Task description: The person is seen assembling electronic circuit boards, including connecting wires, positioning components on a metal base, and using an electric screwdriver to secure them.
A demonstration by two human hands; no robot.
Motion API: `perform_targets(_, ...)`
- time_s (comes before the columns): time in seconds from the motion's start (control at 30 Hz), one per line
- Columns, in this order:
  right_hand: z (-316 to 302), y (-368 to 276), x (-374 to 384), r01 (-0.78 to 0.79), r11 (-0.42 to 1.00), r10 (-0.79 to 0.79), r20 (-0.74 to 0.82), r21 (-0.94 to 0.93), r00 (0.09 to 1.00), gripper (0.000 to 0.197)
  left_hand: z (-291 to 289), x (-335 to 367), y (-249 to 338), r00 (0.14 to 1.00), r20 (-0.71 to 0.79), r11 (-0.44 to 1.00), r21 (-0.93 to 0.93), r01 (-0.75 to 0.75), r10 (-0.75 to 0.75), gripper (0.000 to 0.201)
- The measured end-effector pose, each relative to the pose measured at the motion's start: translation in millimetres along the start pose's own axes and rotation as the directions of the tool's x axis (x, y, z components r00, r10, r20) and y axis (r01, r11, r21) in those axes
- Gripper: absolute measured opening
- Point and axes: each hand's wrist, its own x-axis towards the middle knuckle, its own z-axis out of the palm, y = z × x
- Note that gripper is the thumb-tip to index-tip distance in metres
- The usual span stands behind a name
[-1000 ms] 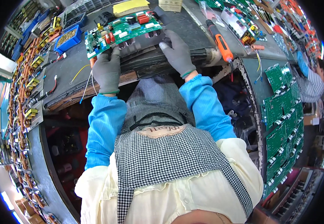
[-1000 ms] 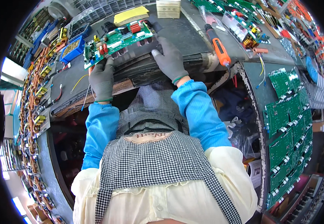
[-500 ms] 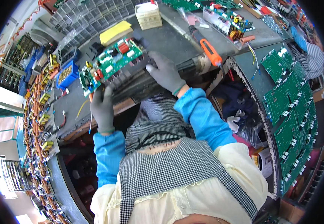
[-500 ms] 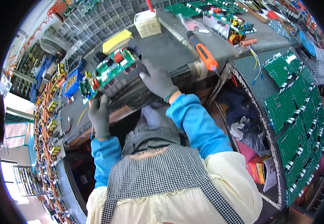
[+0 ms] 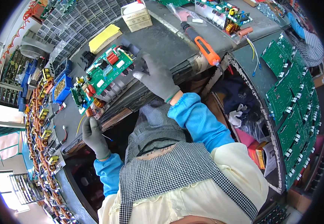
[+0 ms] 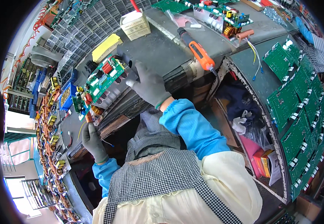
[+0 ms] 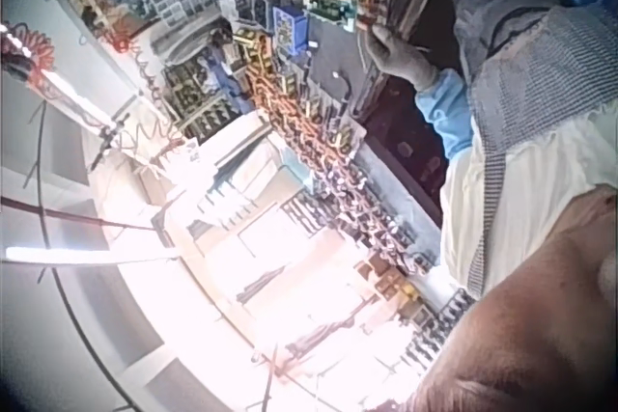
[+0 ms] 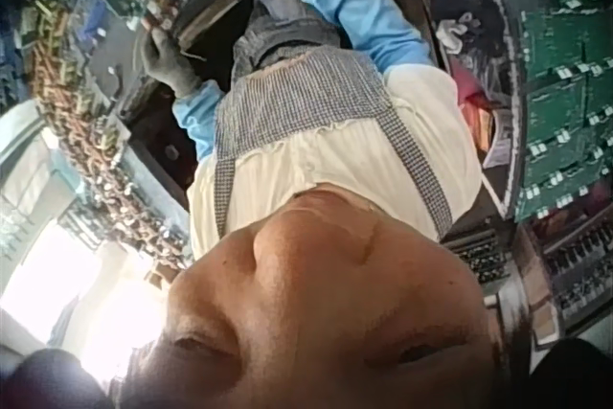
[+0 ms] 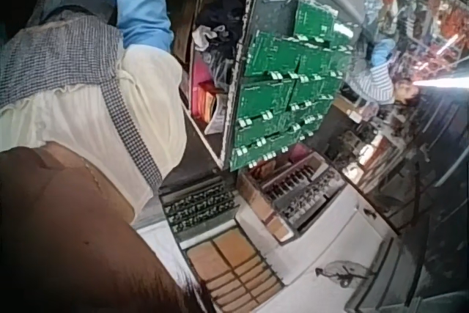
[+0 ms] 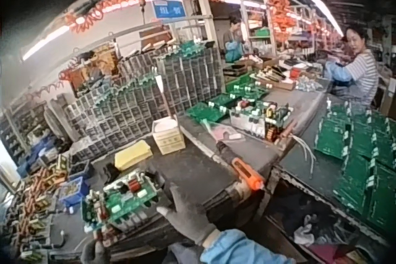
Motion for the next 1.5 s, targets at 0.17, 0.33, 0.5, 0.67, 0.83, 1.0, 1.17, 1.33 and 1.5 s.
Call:
perform_targets(0.17,9,-13,0,-0.014,0.992,0.011,-0.022,-0.127,1.000,0.093,2,0,-3,0.997,0.056,0.999,-0.004,0.043,-0.043,0.026)
perform_targets(0.33,19,-20,-1,-0.011,0.963,-0.010,-0.078,-0.268,0.997,0.100,3,-4,-4,0.995,0.083,0.998,0.015,0.058,-0.059,0.026)
perform_targets(0.5,24,-18,4,-0.015,0.958,0.013,-0.011,-0.287,1.000,0.098,4,-6,-5,0.993,0.087,0.997,0.006,0.075,-0.075,0.027)
perform_targets(0.67,27,-19,5,-0.031,0.950,0.038,0.016,-0.311,0.999,0.094,-1,-8,-13,0.995,0.070,0.998,-0.002,0.068,-0.067,0.026)
perform_targets(0.83,16,-26,6,-0.075,0.961,0.089,0.043,-0.267,0.995,0.082,-7,1,-16,0.999,-0.033,0.996,0.082,-0.018,0.021,0.028)
perform_targets(1.0,13,-19,0,-0.001,0.968,0.008,0.028,-0.251,1.000,0.093,-7,18,2,0.994,-0.101,0.999,0.012,-0.030,0.031,0.035)
perform_targets(1.17,-63,-4,-11,0.071,0.989,-0.077,-0.045,-0.127,0.996,0.068,-23,45,1,0.992,0.099,0.970,0.220,-0.100,0.080,0.033)
perform_targets(1.33,-208,13,-14,-0.018,0.991,0.062,-0.330,0.134,0.942,0.035,-26,63,-11,0.987,0.157,0.979,0.193,-0.070,0.039,0.028)
perform_targets(1.5,-266,55,31,-0.231,0.769,0.581,-0.502,0.596,0.641,0.030,-8,36,64,0.995,0.068,0.985,0.156,0.068,-0.079,0.039)
